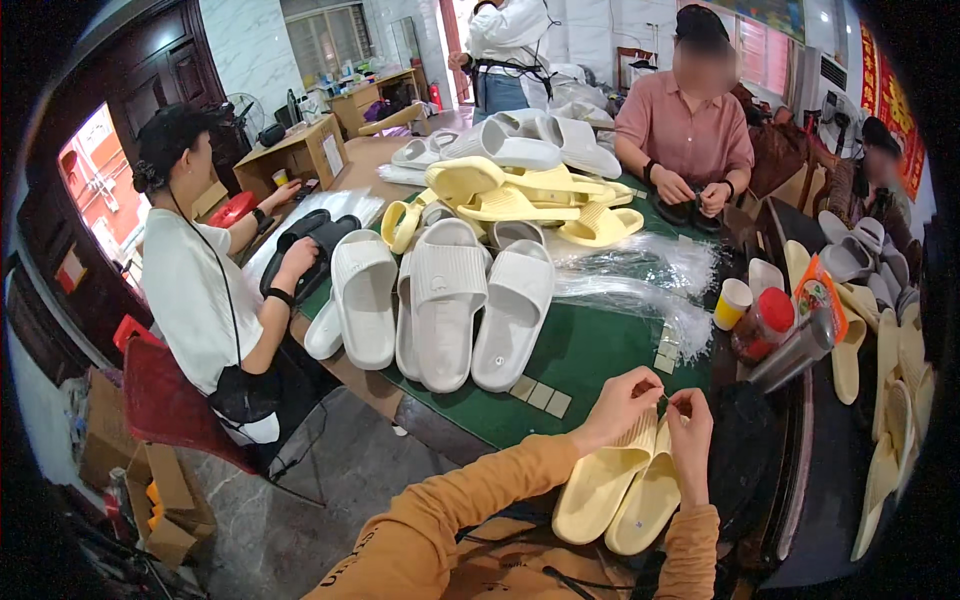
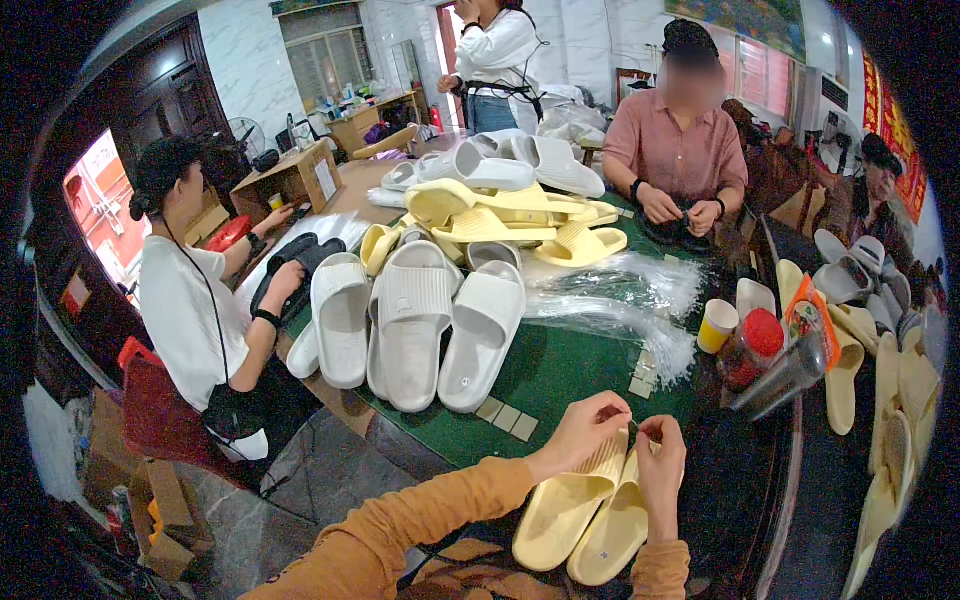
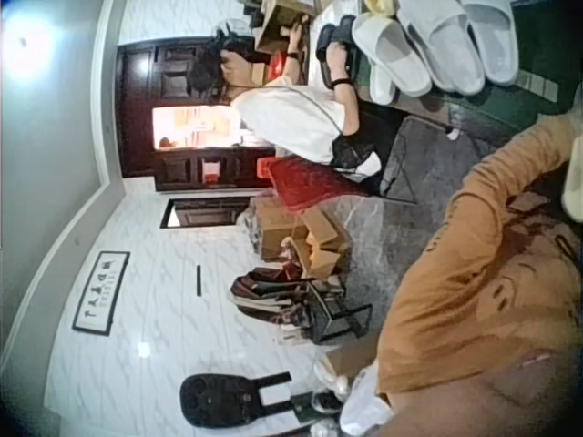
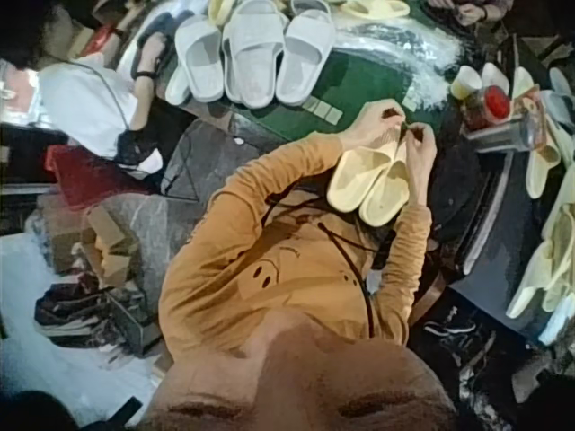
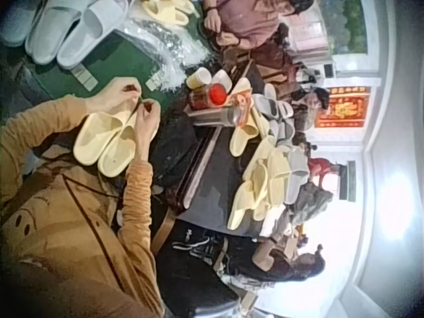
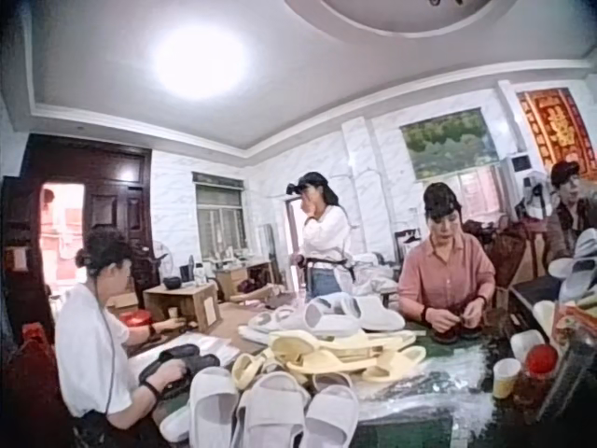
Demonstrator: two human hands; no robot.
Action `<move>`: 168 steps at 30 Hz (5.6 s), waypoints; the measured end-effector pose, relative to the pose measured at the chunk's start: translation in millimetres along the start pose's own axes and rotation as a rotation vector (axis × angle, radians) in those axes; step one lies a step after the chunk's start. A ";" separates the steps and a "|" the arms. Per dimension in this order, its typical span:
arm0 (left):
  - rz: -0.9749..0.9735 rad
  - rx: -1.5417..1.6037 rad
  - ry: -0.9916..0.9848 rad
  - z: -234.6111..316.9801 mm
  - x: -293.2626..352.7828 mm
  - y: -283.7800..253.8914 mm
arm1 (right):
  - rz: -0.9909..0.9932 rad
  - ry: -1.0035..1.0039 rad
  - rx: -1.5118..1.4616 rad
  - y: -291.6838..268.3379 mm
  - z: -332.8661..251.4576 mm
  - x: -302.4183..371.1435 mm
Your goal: Manually stitching and assembling yellow plastic sandals at a workbench in a factory setting.
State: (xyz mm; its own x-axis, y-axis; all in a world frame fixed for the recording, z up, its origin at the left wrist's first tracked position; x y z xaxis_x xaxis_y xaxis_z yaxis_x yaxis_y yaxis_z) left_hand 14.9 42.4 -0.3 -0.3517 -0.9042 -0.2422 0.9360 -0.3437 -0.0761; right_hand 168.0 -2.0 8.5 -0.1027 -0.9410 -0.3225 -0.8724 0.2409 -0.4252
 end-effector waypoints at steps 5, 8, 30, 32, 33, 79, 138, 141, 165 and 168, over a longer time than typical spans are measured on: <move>-0.036 0.021 0.025 -6.6 -2.7 1.2 | 0.012 0.022 0.013 1.1 5.4 -0.6; -0.079 -0.016 0.027 -5.9 -2.2 3.5 | 0.008 -0.007 0.004 1.6 3.1 0.2; 0.016 -0.011 0.060 1.6 0.8 1.3 | 0.057 -0.024 0.076 -1.8 2.4 0.9; 0.036 0.007 0.060 -0.2 0.5 1.3 | 0.079 -0.017 0.040 -2.4 8.8 1.2; 0.030 0.015 0.052 -0.9 0.3 1.5 | 0.090 -0.013 0.022 -2.6 11.8 1.1; 0.006 0.124 -0.058 1.4 -0.7 -6.2 | 0.125 -0.027 -0.062 2.2 6.4 0.5; 0.022 0.089 -0.110 4.6 0.6 -4.7 | 0.043 0.002 -0.005 0.6 -4.9 0.4; -0.004 0.060 -0.107 11.7 0.8 -2.6 | 0.058 0.011 -0.005 -0.9 -5.0 1.2; -0.016 -0.061 -0.052 1.0 0.9 0.8 | 0.041 -0.020 -0.002 1.4 -5.6 0.7; -0.031 -0.142 -0.026 2.7 0.0 2.6 | 0.023 0.013 -0.069 0.5 -7.7 0.4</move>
State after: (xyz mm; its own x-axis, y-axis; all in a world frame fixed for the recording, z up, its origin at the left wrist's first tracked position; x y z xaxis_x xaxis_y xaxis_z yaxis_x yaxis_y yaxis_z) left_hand 17.2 40.8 2.2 -0.3787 -0.9007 -0.2129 0.9169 -0.3336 -0.2192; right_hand 163.8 -4.1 14.7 -0.1294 -0.9385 -0.3201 -0.9004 0.2464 -0.3585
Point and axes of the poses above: each hand's wrist, its own x-axis away from the middle knuckle, its own y-axis out of the palm, z = x × y, the point moved 4 cm from there along -x, towards the middle knuckle, and after that the axes turned 4 degrees about -z, right-handed, at the moved point
